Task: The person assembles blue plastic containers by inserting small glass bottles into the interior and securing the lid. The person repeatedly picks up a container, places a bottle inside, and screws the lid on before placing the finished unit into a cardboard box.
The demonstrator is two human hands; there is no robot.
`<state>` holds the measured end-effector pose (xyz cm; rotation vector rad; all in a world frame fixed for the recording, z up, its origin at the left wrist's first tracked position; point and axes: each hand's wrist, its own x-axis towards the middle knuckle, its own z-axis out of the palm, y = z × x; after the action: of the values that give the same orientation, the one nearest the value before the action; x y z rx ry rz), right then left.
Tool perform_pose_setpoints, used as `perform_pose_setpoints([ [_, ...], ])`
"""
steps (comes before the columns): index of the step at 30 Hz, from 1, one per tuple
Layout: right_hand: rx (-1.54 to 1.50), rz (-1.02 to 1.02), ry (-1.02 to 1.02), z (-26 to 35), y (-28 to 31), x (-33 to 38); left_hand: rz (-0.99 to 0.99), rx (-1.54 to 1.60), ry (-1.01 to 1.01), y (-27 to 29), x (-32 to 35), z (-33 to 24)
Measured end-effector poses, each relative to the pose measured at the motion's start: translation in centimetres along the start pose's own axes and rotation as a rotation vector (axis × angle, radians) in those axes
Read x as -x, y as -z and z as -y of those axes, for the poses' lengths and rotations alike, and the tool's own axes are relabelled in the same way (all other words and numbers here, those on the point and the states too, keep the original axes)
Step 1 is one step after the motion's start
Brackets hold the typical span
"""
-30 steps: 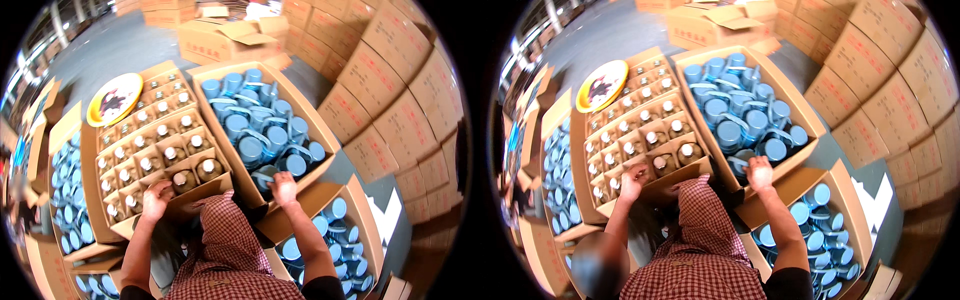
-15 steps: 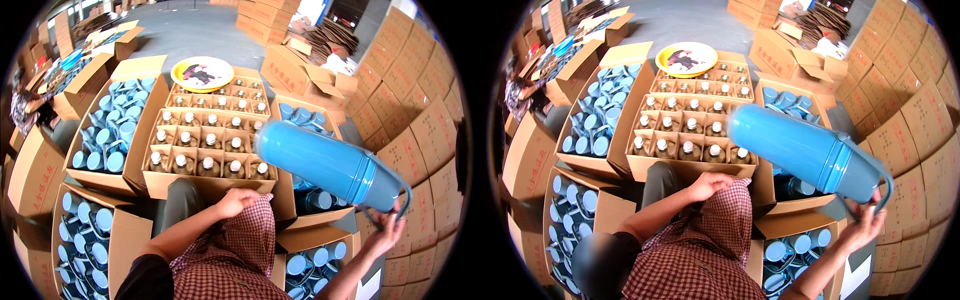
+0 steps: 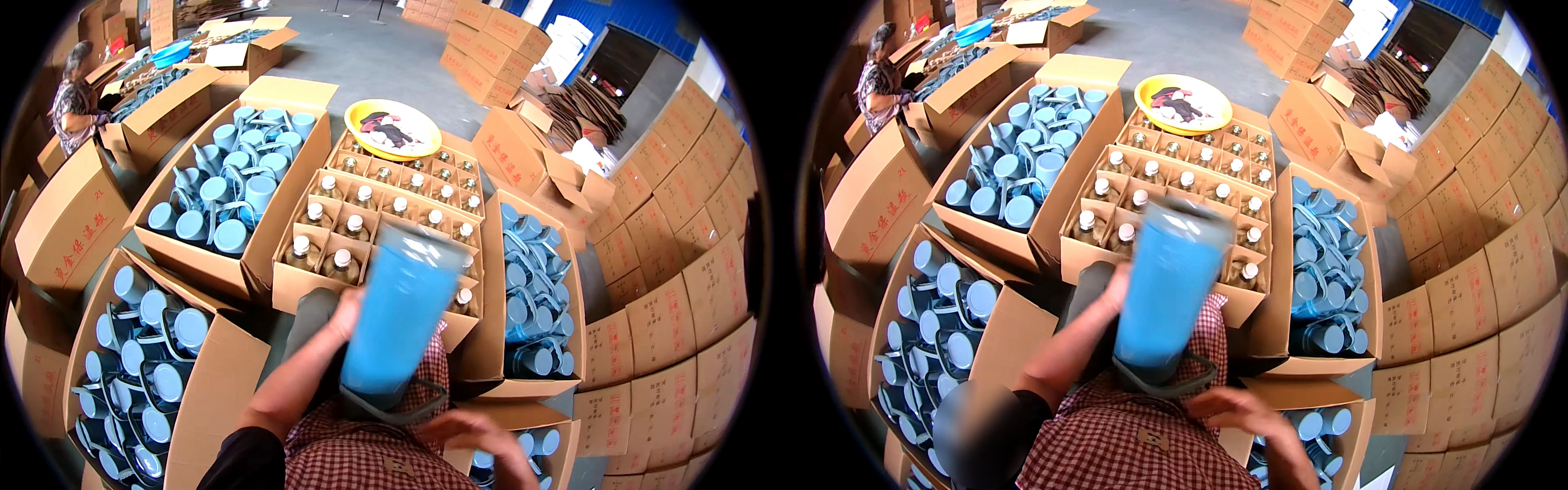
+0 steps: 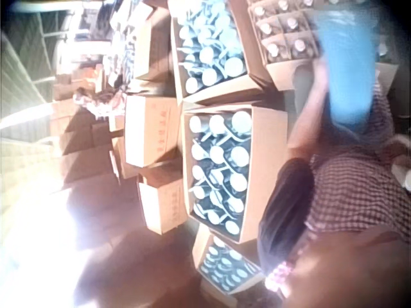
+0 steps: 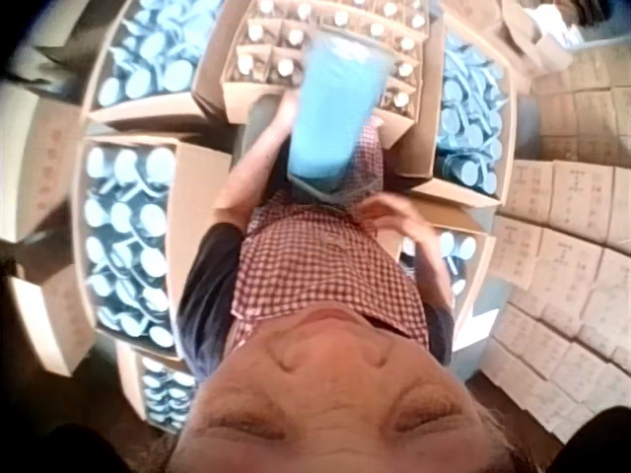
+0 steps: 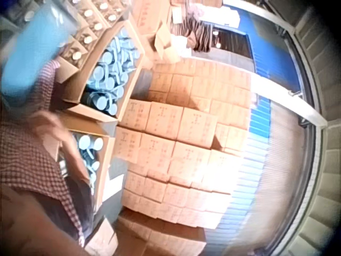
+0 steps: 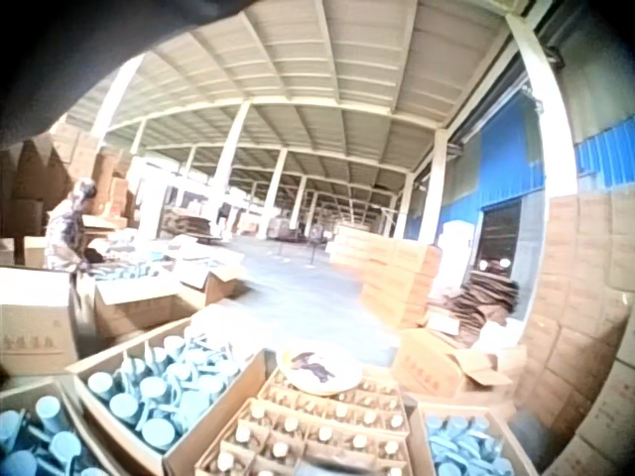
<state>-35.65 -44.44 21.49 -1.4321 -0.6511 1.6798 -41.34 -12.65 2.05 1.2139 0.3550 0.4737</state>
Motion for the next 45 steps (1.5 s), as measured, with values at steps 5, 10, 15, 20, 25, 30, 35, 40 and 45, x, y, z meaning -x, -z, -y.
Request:
perform_pose_setpoints([
  [5, 0.468, -0.947, 0.833, 9.1, 4.0, -2.2, 0.035, 0.028, 0.176, -2.7, 1.7, -2.7],
  [10, 1.186, -0.826, 0.811, 16.6, 0.4, -11.9, 0.032, -0.122, 0.062, -2.5, 1.9, -1.2],
  [15, 1.118, -0.746, 0.807, 11.3, 12.7, -12.4, 0.065, -0.086, 0.092, -2.3, 1.5, 1.2],
  [20, 0.667, -0.697, 1.04, 13.7, 7.0, -11.6, 0.125, 0.159, 0.04, -0.6, -0.4, 5.1],
  [25, 0.907, -0.643, 0.697, 16.1, 3.1, -11.4, 0.172, 0.209, 0.099, -2.9, 0.4, 4.0],
  [30, 0.891, -0.689, 0.845, 15.6, 3.9, -11.7, 0.04, 0.357, 0.232, -3.3, 1.8, -1.8],
  [35, 0.591, -0.386, 0.884, 15.7, 5.3, -13.8, 0.006, 0.367, -0.314, 0.4, 0.5, -10.7],
  [40, 0.363, -0.07, 1.13, 16.3, 7.3, -17.9, 0.268, 0.133, -0.426, 1.3, -1.6, -16.4],
  [45, -0.129, -0.157, 1.112, 13.1, 10.4, -22.7, 0.288, -0.378, -0.419, -1.6, -3.8, -21.0],
])
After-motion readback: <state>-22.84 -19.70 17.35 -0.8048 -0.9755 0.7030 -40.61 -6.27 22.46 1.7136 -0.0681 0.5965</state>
